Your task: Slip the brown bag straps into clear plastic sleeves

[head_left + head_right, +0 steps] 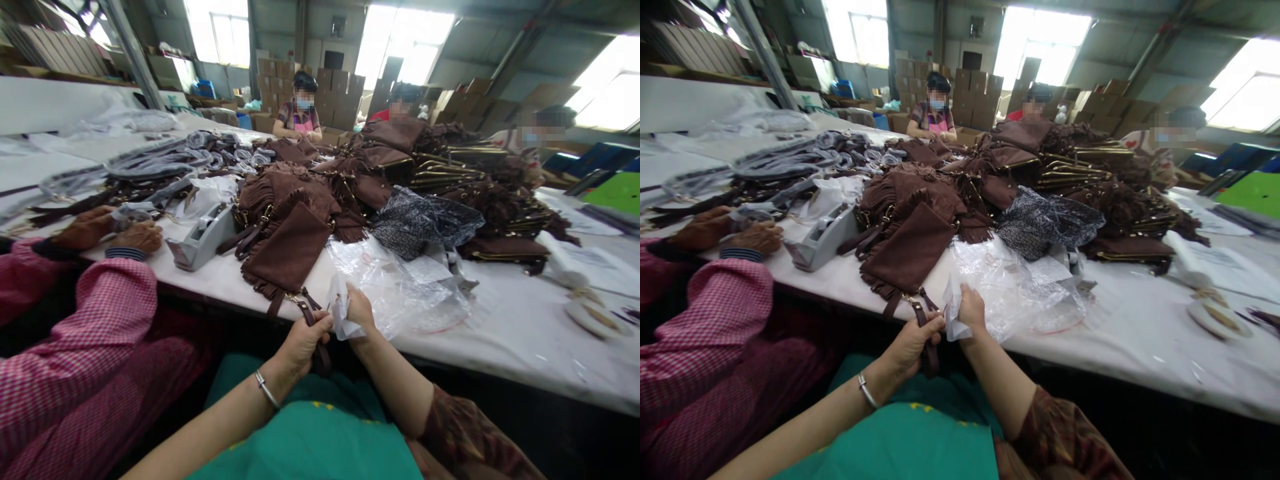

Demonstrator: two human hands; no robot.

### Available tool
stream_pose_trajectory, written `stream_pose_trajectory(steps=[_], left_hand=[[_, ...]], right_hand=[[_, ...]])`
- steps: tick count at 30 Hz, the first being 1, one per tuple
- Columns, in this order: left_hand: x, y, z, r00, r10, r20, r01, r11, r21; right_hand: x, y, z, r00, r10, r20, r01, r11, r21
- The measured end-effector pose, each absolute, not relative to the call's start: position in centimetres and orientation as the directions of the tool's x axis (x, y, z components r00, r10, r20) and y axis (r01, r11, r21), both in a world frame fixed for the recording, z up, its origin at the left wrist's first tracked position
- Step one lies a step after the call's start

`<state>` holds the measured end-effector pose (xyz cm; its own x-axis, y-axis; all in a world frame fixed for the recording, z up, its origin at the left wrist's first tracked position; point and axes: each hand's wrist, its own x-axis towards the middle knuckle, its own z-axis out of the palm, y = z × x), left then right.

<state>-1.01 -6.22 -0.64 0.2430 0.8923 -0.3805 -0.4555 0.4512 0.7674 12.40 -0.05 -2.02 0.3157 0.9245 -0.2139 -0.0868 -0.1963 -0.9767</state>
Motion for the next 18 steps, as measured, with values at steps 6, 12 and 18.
stream_pose_trajectory(steps=[6, 12, 18], left_hand=[[-0.8, -6.1, -0.4, 0.122, 0.929, -0.35, -0.394, 0.368, 0.842], [-1.4, -5.8, -0.8, 0.022, 0.928, -0.371, -0.29, 0.361, 0.886], [-2.0, -5.4, -0.5, 0.039, 0.901, -0.432, -0.286, 0.425, 0.859]], right_hand=[[10.6, 0.3, -1.3, 0.475, 0.862, -0.176, -0.001, -0.2, -0.98], [9.7, 1.0, -1.3, 0.434, 0.859, -0.271, -0.408, -0.081, -0.909], [18.4, 5.2, 2.4, 0.538, 0.824, -0.178, -0.392, 0.058, -0.918]])
